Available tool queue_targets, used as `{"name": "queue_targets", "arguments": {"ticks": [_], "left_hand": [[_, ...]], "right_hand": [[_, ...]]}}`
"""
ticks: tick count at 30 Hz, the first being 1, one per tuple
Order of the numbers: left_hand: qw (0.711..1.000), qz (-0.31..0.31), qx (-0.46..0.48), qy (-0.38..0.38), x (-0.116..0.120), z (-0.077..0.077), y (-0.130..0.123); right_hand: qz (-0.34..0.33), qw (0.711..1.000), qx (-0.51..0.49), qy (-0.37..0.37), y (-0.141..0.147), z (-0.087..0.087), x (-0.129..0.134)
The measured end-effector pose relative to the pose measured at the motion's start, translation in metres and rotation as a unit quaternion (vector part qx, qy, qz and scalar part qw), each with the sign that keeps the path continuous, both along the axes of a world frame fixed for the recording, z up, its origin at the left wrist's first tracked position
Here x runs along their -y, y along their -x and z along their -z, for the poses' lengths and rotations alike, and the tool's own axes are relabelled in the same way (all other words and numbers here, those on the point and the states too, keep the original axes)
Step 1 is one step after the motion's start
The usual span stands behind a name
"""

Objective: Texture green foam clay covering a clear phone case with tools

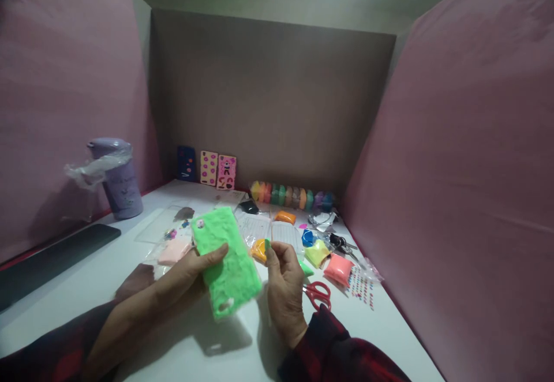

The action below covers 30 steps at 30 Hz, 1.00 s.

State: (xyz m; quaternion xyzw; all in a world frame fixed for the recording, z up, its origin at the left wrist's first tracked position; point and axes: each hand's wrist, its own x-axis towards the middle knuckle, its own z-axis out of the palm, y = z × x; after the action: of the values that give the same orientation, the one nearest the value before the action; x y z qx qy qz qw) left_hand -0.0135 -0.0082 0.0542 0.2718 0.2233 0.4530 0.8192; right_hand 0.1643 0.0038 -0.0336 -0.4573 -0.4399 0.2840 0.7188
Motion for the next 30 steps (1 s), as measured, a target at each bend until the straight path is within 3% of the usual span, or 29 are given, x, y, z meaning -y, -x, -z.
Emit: {"name": "queue_targets", "arguments": {"ticks": [8,14,21,30], "left_hand": [[0.989,0.073,-0.108,-0.066,-0.025,0.026,-0.018],[0.987,0.086,-0.113,-0.079,-0.018,0.022,-0.015],[0.987,0.104,-0.065,-0.105,0.002,0.016,0.014],[0.992,0.087,-0.043,-0.078,-0.021,0.032,-0.014]], "right_hand": [[-0.037,0.999,-0.009,-0.015,0.002,-0.004,0.003],[-0.047,0.999,-0.003,-0.002,0.002,-0.004,0.005],[-0.091,0.994,0.057,-0.028,0.003,0.001,0.011],[-0.04,0.997,-0.007,0.067,-0.005,0.01,-0.007]]}}
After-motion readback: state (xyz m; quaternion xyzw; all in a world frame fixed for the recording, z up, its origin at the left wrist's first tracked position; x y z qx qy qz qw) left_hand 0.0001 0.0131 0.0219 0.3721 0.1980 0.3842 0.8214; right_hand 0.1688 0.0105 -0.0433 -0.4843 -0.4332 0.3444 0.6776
